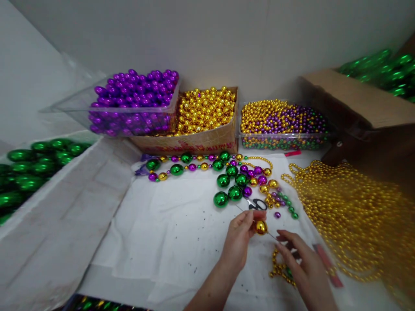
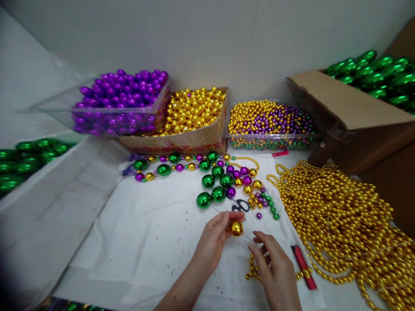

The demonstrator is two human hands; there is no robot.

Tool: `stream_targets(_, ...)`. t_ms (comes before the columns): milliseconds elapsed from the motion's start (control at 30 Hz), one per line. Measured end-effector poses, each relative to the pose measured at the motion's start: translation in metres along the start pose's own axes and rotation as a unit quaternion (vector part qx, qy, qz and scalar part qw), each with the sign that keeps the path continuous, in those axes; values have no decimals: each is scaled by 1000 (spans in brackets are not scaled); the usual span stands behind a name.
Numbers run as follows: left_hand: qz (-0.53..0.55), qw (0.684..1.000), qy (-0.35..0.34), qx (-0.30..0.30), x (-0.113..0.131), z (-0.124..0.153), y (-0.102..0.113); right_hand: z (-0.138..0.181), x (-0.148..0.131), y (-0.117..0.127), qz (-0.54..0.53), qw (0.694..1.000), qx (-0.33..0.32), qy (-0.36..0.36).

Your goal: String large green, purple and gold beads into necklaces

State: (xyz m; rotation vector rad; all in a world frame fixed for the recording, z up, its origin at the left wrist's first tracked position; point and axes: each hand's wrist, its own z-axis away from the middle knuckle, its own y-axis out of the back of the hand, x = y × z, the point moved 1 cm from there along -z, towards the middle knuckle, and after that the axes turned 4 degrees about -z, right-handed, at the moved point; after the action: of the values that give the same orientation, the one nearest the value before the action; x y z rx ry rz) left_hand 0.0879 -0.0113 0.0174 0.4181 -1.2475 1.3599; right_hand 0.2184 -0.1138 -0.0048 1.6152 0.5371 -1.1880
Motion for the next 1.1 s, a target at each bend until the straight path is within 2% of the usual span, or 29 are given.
stream_targets(100,-118,991,-65,-1,14,7,-1,-3,-12,4,69,994,47,77)
stream_targets(200,-150,982,-110,-45,27,14,-7,-8,-32,-2,11,995,-2,96)
stream_targets(267,-139,981,-126,-58,33,14,-7,-10,-38,-8,-59,995,-58,54)
stream_targets(333,-121,983,-125,-57,35,11,-2,-10,-35,-12,-120,989,-85,-8)
stream_targets(400,-121,985,-94,-77,32,2,5,-7,-27,-11,-182,978,-71,-73)
stream_targets(467,-157,979,-58,-116,25,-10,9,-3,-16,-3,-234,963,-19,-130)
stream_targets(533,-249,957,-64,-135,13,-24,6,1,-9,6,-265,948,48,-170)
stream_targets(600,-373,910,-128,-132,-3,-38,-4,3,-7,14,-279,937,96,-186)
stream_targets(667,-461,855,-198,-133,-21,-49,-16,3,-10,18,-293,931,110,-189)
stream_targets(733,-482,836,-229,-130,-36,-57,-27,4,-15,19,-312,926,96,-192)
stream_targets(800,-447,859,-224,-113,-43,-60,-31,6,-18,19,-327,920,78,-202)
stream_targets(867,-358,911,-182,-88,-41,-60,-28,9,-19,19,-319,922,70,-209)
stream_targets(933,-220,969,-86,-69,-33,-58,-20,12,-18,20,-290,931,64,-214)
stream_targets(967,-142,987,-28,-64,-28,-56,-16,14,-18,21,-276,935,53,-217)
stream_targets(1033,2,996,66,-62,-18,-53,-7,19,-16,20,-253,940,18,-226)
stream_targets(1100,103,987,109,-57,-12,-51,1,24,-15,18,-233,945,-10,-227)
